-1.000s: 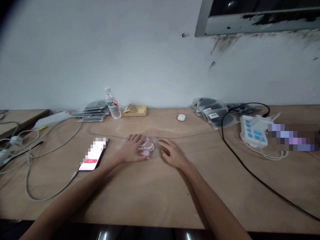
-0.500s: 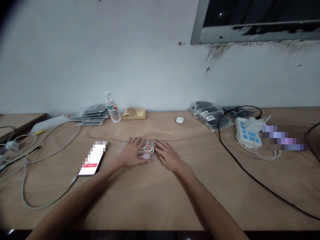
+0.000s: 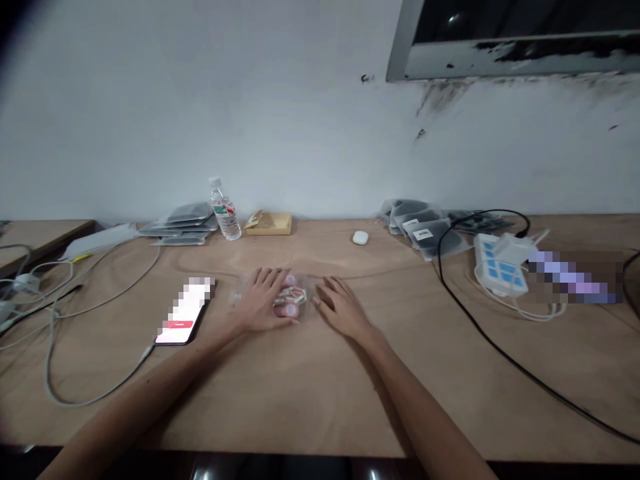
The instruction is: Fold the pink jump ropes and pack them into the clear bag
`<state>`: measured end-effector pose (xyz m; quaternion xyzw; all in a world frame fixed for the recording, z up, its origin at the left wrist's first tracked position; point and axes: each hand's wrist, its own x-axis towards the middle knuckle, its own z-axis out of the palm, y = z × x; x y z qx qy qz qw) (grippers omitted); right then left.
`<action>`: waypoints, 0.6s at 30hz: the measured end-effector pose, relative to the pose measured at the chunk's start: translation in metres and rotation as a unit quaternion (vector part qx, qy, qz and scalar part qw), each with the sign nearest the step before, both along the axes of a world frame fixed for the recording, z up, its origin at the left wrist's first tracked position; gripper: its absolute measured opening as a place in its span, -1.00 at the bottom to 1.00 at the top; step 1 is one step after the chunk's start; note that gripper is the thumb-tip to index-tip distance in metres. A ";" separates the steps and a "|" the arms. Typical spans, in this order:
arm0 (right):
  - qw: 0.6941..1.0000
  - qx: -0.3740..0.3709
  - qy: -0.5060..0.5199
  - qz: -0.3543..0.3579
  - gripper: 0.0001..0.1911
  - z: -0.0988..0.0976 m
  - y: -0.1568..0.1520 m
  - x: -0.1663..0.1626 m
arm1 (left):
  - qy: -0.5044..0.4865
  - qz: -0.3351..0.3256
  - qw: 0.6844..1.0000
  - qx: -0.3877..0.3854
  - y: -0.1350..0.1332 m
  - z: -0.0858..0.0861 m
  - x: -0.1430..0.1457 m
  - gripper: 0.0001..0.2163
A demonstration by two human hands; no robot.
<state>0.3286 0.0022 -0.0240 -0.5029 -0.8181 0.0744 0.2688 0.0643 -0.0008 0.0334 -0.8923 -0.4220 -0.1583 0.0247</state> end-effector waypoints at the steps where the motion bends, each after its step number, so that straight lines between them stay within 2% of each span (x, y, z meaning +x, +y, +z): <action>1: 1.000 0.001 0.009 0.008 -0.57 0.002 0.000 -0.001 | -0.002 -0.002 1.000 -0.001 0.000 0.000 0.000 0.07; 5: 0.998 0.001 0.059 0.033 -0.61 0.007 -0.003 -0.005 | 0.006 -0.004 1.000 -0.022 0.002 0.000 0.001 0.06; 10: 0.991 -0.029 0.065 0.116 -0.54 0.008 -0.007 -0.006 | 0.025 -0.003 0.999 -0.042 0.007 0.001 0.001 -0.13; 12: 0.988 -0.034 0.039 0.144 -0.41 0.008 -0.007 -0.005 | 0.018 -0.008 0.999 -0.047 0.011 0.001 -0.002 -0.16; 14: 0.987 -0.035 0.010 0.156 -0.20 0.009 -0.006 -0.004 | 0.010 -0.020 0.998 -0.059 0.015 0.000 -0.006 -0.14; 16: 0.988 -0.037 -0.011 0.151 -0.01 0.009 -0.005 -0.004 | 0.013 -0.032 0.997 -0.073 0.020 -0.001 -0.011 -0.12; 18: 0.989 -0.040 -0.016 0.140 0.07 0.010 -0.005 -0.006 | 0.025 -0.042 0.995 -0.082 0.023 -0.001 -0.016 -0.14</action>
